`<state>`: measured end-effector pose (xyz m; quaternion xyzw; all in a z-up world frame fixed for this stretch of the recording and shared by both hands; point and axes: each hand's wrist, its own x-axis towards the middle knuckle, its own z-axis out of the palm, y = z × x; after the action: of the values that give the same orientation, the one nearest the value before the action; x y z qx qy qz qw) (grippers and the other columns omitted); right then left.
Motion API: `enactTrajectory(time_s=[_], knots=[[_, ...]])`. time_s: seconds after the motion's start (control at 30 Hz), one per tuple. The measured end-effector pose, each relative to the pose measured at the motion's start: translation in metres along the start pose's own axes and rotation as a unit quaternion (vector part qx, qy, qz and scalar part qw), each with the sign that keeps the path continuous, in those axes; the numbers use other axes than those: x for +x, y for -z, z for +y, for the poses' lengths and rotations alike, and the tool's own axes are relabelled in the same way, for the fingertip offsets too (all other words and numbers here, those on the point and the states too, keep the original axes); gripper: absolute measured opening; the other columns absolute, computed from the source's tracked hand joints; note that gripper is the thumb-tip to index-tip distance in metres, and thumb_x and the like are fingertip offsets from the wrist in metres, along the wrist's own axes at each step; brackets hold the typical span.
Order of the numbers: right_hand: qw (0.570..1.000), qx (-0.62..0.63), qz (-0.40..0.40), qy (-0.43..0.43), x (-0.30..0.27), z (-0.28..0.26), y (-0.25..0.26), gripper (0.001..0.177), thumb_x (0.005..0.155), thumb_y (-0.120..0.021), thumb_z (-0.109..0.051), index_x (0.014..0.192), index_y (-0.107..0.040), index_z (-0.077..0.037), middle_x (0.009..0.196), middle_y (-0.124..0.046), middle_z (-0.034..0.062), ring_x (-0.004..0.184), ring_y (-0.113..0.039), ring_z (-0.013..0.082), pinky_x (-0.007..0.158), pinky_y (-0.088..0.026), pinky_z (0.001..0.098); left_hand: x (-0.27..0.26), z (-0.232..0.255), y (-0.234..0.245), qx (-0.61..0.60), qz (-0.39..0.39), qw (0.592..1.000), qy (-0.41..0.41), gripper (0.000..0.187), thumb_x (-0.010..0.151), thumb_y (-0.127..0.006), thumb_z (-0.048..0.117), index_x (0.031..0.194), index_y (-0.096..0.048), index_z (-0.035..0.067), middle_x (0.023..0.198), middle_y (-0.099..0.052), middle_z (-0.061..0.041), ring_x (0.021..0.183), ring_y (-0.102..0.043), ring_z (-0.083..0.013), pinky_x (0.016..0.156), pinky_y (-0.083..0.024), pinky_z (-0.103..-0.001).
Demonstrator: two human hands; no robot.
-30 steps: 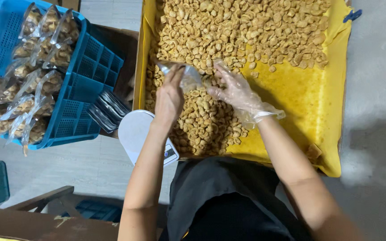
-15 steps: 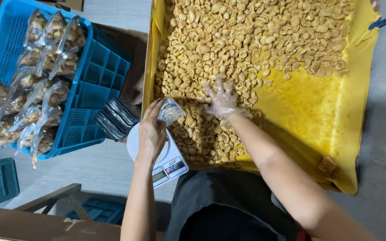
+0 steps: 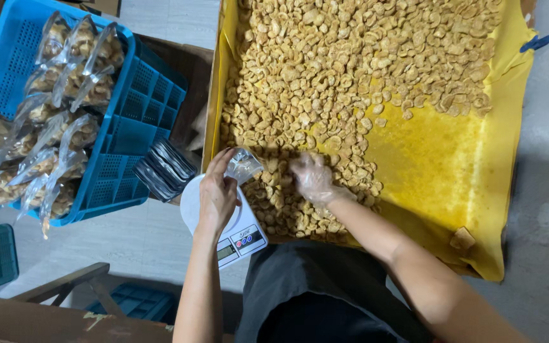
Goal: The person scoops snack pieces from a large yellow tray into clear plastic bags, weighs each bag on a digital scale, and places the sealed bags into a blue crate. The process is repeated multiple times.
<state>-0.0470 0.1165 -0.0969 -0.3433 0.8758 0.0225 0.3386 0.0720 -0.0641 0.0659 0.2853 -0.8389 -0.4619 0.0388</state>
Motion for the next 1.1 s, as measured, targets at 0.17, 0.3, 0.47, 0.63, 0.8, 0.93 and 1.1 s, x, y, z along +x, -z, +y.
enactTrajectory(time_s=[0.17, 0.3, 0.47, 0.63, 0.8, 0.93, 1.1], knots=[[0.915, 0.367, 0.034, -0.165, 0.023, 0.009, -0.025, 0.111, 0.078, -0.072, 0.007, 0.165, -0.011, -0.023, 0.161, -0.004, 0.0242, 0.134, -0.030, 0.0464, 0.092, -0.047, 0.0349, -0.009, -0.004, 0.002, -0.002, -0.003, 1.000, -0.002, 0.060, 0.082, -0.050, -0.014, 0.138, -0.057, 0.006, 0.150, -0.051, -0.015, 0.053, -0.070, -0.0169, 0.054, -0.060, -0.030], [0.955, 0.290, 0.005, -0.060, 0.022, 0.025, -0.022, 0.084, 0.083, -0.064, 0.000, 0.157, -0.037, -0.030, 0.163, -0.035, 0.0140, 0.140, -0.048, 0.0339, 0.086, -0.059, 0.0302, -0.009, -0.012, -0.007, -0.011, -0.015, 0.999, 0.035, 0.060, 0.081, -0.053, -0.013, 0.138, -0.056, 0.007, 0.152, -0.051, -0.011, 0.060, -0.072, -0.0239, 0.058, -0.060, -0.034], [0.751, 0.655, -0.007, -0.087, -0.010, 0.091, 0.007, 0.067, 0.094, -0.068, -0.015, 0.154, -0.042, -0.029, 0.160, -0.038, 0.0090, 0.145, -0.038, 0.0346, 0.099, -0.050, 0.0346, 0.005, -0.029, -0.048, 0.077, 0.023, 0.978, -0.190, 0.068, 0.076, -0.069, -0.011, 0.142, -0.059, 0.003, 0.150, -0.053, -0.016, 0.128, -0.061, -0.0348, 0.102, -0.053, -0.040], [0.320, 0.903, 0.039, 0.284, -0.029, 0.107, 0.038, 0.053, 0.096, -0.063, -0.018, 0.148, -0.051, -0.021, 0.144, -0.058, 0.0161, 0.128, -0.060, 0.0376, 0.100, -0.057, 0.0517, 0.022, -0.021, -0.120, 0.069, -0.058, 0.982, -0.168, 0.064, 0.079, -0.065, -0.013, 0.142, -0.054, -0.004, 0.152, -0.048, -0.022, 0.132, -0.057, -0.0389, 0.108, -0.054, -0.037], [0.232, 0.920, 0.180, 0.262, -0.053, 0.100, 0.071, 0.047, 0.105, -0.055, -0.029, 0.150, -0.051, -0.014, 0.139, -0.059, 0.0170, 0.125, -0.063, 0.0362, 0.109, -0.056, 0.0553, 0.031, 0.025, -0.186, 0.045, -0.109, 0.992, -0.043, 0.073, 0.075, -0.063, -0.015, 0.144, -0.043, -0.005, 0.153, -0.032, -0.028, 0.125, -0.054, -0.0461, 0.088, -0.062, -0.041], [0.249, 0.911, 0.233, 0.232, -0.067, 0.090, 0.087, 0.037, 0.104, -0.058, -0.028, 0.139, -0.056, -0.014, 0.124, -0.062, 0.0170, 0.116, -0.064, 0.0341, 0.103, -0.056, 0.0524, 0.030, 0.038, -0.205, -0.068, -0.092, 0.992, -0.043, 0.075, 0.079, -0.065, -0.011, 0.148, -0.037, -0.006, 0.142, -0.037, -0.025, 0.104, -0.067, -0.0328, 0.089, -0.063, -0.035], [0.282, 0.858, 0.256, 0.344, -0.078, 0.079, 0.099, 0.029, 0.098, -0.073, -0.017, 0.124, -0.059, -0.014, 0.119, -0.065, 0.0069, 0.111, -0.063, 0.0272, 0.101, -0.055, 0.0476, 0.030, 0.038, -0.204, -0.074, -0.088, 0.993, -0.034, 0.081, 0.075, -0.066, -0.011, 0.148, -0.032, -0.009, 0.143, -0.038, -0.023, 0.093, -0.069, -0.0288, 0.085, -0.065, -0.033]])
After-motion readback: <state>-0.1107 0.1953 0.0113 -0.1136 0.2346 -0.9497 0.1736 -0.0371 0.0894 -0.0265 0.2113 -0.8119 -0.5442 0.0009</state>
